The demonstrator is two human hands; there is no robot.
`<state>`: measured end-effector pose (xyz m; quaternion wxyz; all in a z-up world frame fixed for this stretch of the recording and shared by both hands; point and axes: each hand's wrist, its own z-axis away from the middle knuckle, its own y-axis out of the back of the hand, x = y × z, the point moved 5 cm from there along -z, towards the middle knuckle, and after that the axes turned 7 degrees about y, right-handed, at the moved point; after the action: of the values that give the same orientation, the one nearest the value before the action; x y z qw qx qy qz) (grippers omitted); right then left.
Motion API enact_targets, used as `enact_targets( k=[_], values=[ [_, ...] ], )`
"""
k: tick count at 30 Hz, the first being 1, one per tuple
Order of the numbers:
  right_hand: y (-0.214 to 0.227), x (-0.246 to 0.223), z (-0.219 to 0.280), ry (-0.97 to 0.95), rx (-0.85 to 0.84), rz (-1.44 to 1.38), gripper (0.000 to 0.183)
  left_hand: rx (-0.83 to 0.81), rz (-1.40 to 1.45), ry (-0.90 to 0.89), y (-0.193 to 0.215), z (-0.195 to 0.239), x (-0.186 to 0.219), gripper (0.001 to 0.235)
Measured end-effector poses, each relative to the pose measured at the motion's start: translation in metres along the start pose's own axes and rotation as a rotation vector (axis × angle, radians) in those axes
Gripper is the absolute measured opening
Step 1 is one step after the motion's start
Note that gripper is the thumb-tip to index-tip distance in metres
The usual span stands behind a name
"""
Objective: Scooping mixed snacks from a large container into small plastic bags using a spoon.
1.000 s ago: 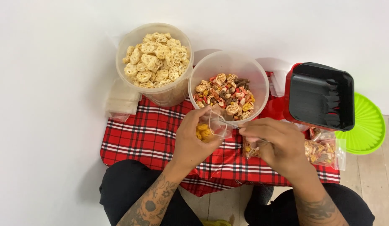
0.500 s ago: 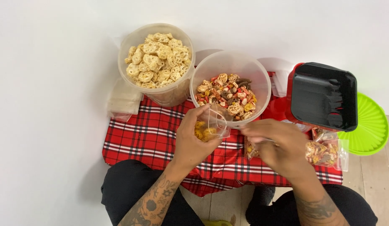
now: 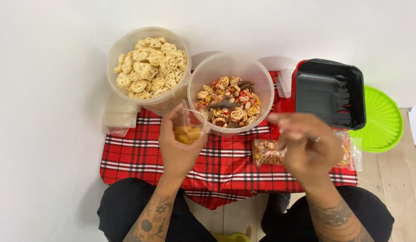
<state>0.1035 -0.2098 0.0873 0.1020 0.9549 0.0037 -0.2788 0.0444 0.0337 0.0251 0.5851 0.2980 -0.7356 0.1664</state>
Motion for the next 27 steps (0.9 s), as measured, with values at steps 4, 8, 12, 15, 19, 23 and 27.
enact_targets(
  k=[4, 8, 12, 15, 19, 23, 27],
  values=[
    [0.000, 0.017, -0.004, -0.103, 0.016, 0.079, 0.031, 0.032, 0.012, 0.095, 0.005, -0.004, -0.020, 0.076],
    [-0.030, 0.036, 0.014, -0.254, -0.242, 0.125, 0.016, 0.004, 0.014, 0.147, 0.005, -0.004, -0.021, 0.074],
    [-0.047, 0.037, 0.019, -0.153, -0.330, 0.198, 0.014, -0.021, -0.005, 0.144, 0.002, -0.002, -0.021, 0.076],
    [-0.042, 0.047, 0.022, -0.092, -0.272, 0.326, 0.026, -0.037, -0.026, 0.125, 0.004, -0.002, -0.018, 0.075],
    [-0.024, 0.070, 0.027, -0.096, -0.174, 0.343, 0.028, -0.047, -0.021, 0.135, 0.007, -0.001, -0.018, 0.075],
    [-0.011, 0.061, 0.022, -0.097, -0.141, 0.372, 0.013, -0.054, -0.014, 0.136, 0.009, 0.001, -0.014, 0.075],
    [-0.032, 0.036, 0.016, -0.165, -0.330, 0.017, 0.029, -0.072, -0.007, 0.137, 0.007, 0.001, -0.010, 0.074]
  ],
)
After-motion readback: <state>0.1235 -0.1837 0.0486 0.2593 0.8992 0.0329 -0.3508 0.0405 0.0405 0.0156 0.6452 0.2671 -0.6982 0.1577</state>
